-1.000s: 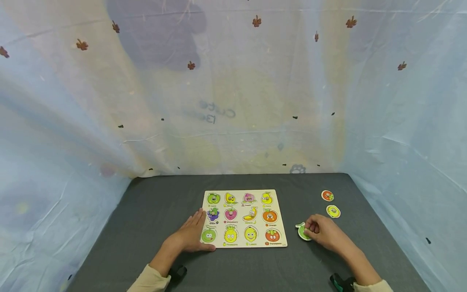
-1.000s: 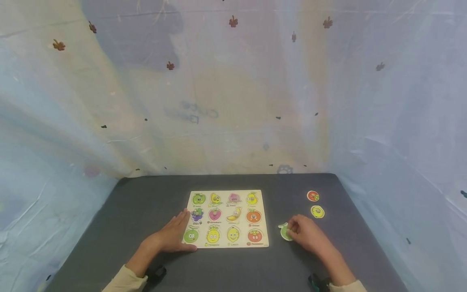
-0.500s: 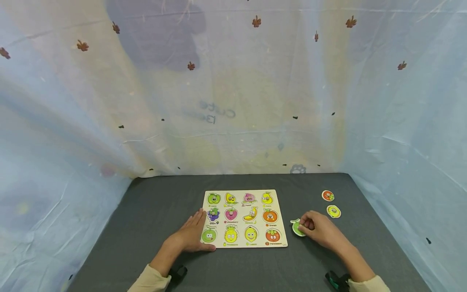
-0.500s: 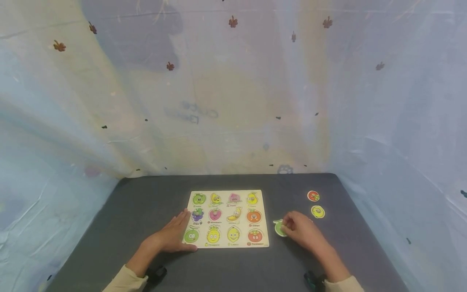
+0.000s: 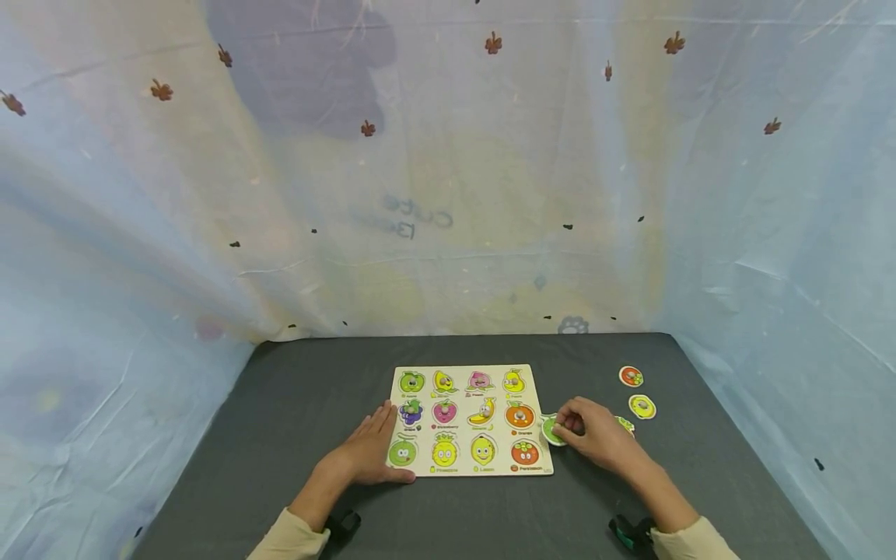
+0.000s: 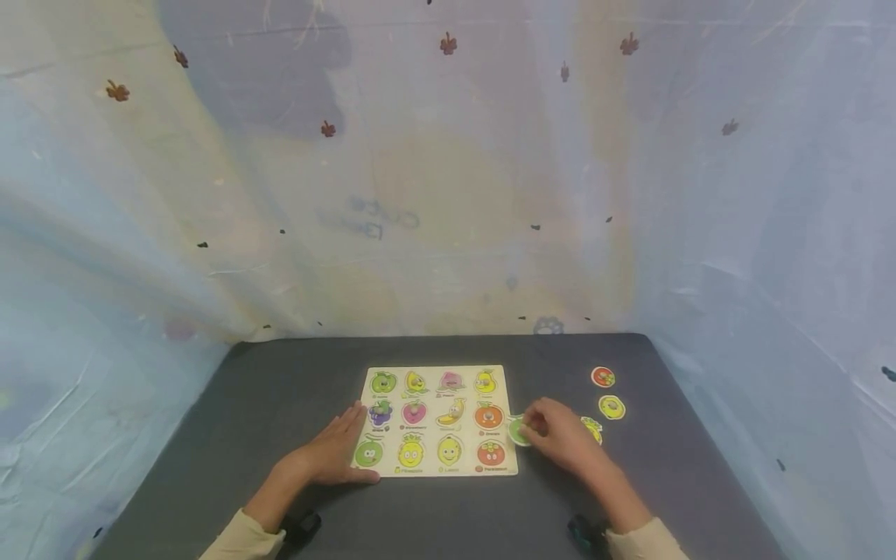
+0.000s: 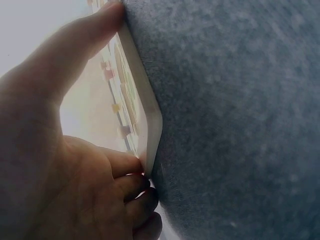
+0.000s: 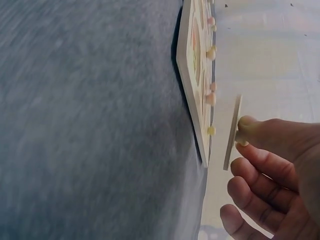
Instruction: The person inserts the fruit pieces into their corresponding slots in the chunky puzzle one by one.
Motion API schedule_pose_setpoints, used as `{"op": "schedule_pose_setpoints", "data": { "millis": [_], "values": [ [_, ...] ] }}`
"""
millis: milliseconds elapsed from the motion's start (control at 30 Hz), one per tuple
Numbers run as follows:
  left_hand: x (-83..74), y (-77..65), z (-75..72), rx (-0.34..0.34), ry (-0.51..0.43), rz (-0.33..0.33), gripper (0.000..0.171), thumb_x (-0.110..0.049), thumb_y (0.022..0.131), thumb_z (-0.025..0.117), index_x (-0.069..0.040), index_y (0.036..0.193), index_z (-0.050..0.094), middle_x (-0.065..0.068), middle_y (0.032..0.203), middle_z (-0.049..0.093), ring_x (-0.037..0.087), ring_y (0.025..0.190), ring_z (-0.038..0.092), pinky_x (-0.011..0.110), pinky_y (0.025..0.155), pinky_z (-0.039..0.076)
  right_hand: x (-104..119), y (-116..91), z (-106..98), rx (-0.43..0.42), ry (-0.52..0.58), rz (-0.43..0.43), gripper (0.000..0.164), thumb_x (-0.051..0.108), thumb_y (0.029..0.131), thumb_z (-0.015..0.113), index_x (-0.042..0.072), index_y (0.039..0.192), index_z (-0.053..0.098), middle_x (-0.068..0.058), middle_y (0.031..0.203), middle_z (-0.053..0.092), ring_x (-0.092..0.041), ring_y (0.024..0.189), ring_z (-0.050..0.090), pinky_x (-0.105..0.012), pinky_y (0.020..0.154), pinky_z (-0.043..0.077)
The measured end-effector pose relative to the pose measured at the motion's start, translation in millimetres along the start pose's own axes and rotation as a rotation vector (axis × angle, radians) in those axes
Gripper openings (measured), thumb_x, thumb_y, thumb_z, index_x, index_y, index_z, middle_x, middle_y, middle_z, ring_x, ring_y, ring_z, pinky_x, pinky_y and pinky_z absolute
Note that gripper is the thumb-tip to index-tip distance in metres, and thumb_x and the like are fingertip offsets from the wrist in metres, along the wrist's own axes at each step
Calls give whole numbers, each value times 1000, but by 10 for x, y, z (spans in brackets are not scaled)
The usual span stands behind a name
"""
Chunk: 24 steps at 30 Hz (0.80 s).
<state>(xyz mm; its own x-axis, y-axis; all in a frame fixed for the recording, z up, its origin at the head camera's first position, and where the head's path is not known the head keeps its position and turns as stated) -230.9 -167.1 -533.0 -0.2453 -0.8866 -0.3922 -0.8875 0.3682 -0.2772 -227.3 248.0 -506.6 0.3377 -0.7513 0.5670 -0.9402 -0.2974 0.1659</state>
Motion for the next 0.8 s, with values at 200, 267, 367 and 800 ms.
{"op": "schedule_pose_setpoints", "data": {
  "millis": [200, 267, 367, 800],
  "values": [
    [8, -3, 7, -2, -2, 6, 129, -59, 82, 90, 8, 167, 20, 28, 176, 14, 40, 164, 18, 54, 133, 19, 57, 69, 79, -10, -6, -46, 13, 18, 95, 85, 18, 96, 72, 9, 89, 59, -7, 78, 56, -28, 69, 50],
    [9, -5, 7, -3, -4, 10, 129, -58, 82, 90, 9, 167, 20, 28, 176, 15, 40, 164, 18, 54, 133, 19, 73, 95, 104, -7, -8, -59, 14, 19, 95, 85, 19, 95, 72, 10, 88, 59, -6, 78, 56, -27, 69, 51],
    [7, -5, 4, -3, -4, 11, 129, -58, 82, 90, 9, 167, 20, 28, 176, 15, 40, 164, 18, 54, 133, 19, 109, 130, 132, 3, -1, -85, 14, 20, 95, 85, 19, 95, 71, 9, 89, 60, -7, 79, 57, -28, 69, 51],
    [22, 11, 20, -3, 22, 2, 130, -60, 82, 89, 9, 167, 19, 27, 176, 14, 40, 164, 17, 54, 133, 18, 295, 273, 299, 73, 48, -114, 14, 23, 97, 83, 19, 96, 70, 8, 89, 59, -10, 79, 56, -26, 69, 49]
  ]
}}
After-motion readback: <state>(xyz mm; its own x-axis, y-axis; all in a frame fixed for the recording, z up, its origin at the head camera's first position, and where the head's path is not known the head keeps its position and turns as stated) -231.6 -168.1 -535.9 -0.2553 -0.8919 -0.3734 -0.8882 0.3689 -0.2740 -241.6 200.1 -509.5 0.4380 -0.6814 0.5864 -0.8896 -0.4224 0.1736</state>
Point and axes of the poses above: each hand's wrist, its own y-axis towards the middle knuckle, its own z-axis out of the palm, x = y × z, the point moved 3 cm from there along y, towards the middle knuckle
